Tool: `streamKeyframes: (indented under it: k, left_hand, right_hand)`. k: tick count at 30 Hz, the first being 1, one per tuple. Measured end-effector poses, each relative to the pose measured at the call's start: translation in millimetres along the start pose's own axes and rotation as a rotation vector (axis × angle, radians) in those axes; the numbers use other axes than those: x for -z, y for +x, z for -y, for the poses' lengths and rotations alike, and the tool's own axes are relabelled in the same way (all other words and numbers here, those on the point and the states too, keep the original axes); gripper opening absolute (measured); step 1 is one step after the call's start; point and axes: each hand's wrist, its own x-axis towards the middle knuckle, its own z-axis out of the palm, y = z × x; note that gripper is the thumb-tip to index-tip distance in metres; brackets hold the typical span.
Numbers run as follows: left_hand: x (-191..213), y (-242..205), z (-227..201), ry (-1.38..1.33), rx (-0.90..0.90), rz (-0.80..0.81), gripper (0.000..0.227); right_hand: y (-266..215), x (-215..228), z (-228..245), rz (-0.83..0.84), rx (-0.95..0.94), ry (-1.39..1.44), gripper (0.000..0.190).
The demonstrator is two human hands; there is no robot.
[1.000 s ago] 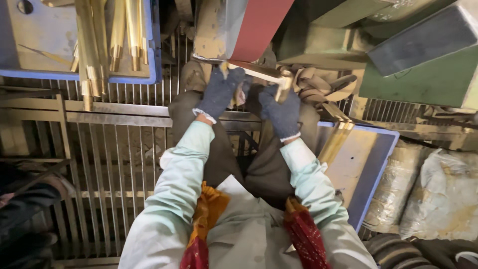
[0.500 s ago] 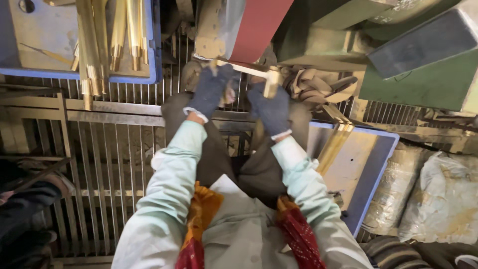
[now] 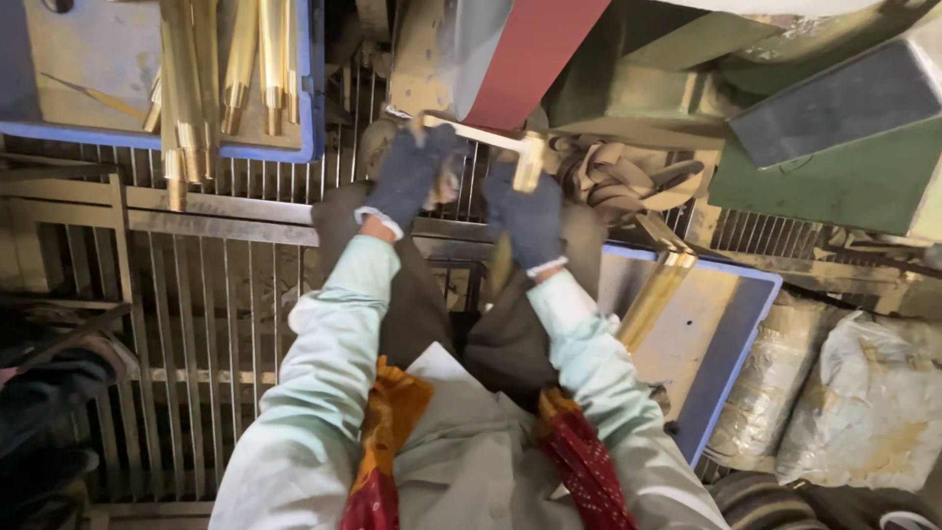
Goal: The person sits on a metal grate floor and uses a belt sander to polish brass-colored metal parts. They hold the parts with gloved hands, moving them against the rotating belt to smooth the surface. After polishing, the person removes their gloves and handles a small rectangular object, possibly a sanding block or tool, before the video ends.
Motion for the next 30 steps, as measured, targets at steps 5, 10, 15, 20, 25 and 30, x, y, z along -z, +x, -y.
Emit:
streamKeyframes:
  k: [5,10,15,20,25,30]
  left_hand:
    - [-39,-12,-3,-0.311,-0.368,0.271,0.034]
    - [0,-7,2,-0.191,-0.203,0.045,0.032]
    - [-2,22,22,-0.191,-0.023,0.036,0.017]
    - [-44,13,26,-0.262,-0.454,0.241,0.026]
    - [-4,0,2,-0.153,-0.119,0.054,0.027]
    - [3,16,15,-0.181,-0.147,0.011,0.02]
  right_hand:
    - [-20,32,8,-0.095,0.039,0.04,0.019]
    - [-4,-4,6,0.01,-0.037,0.082,0.021]
    - [-3,-5,5,0.029,-0.06,0.155,0.022]
    - [-25,35,4,-0.052,0.029,0.141,0.017]
    - [-1,3,-5,0.024,-0.031,0.185,0.018]
    - [-1,-11,-4,0.041,-0.052,0.187,0.021]
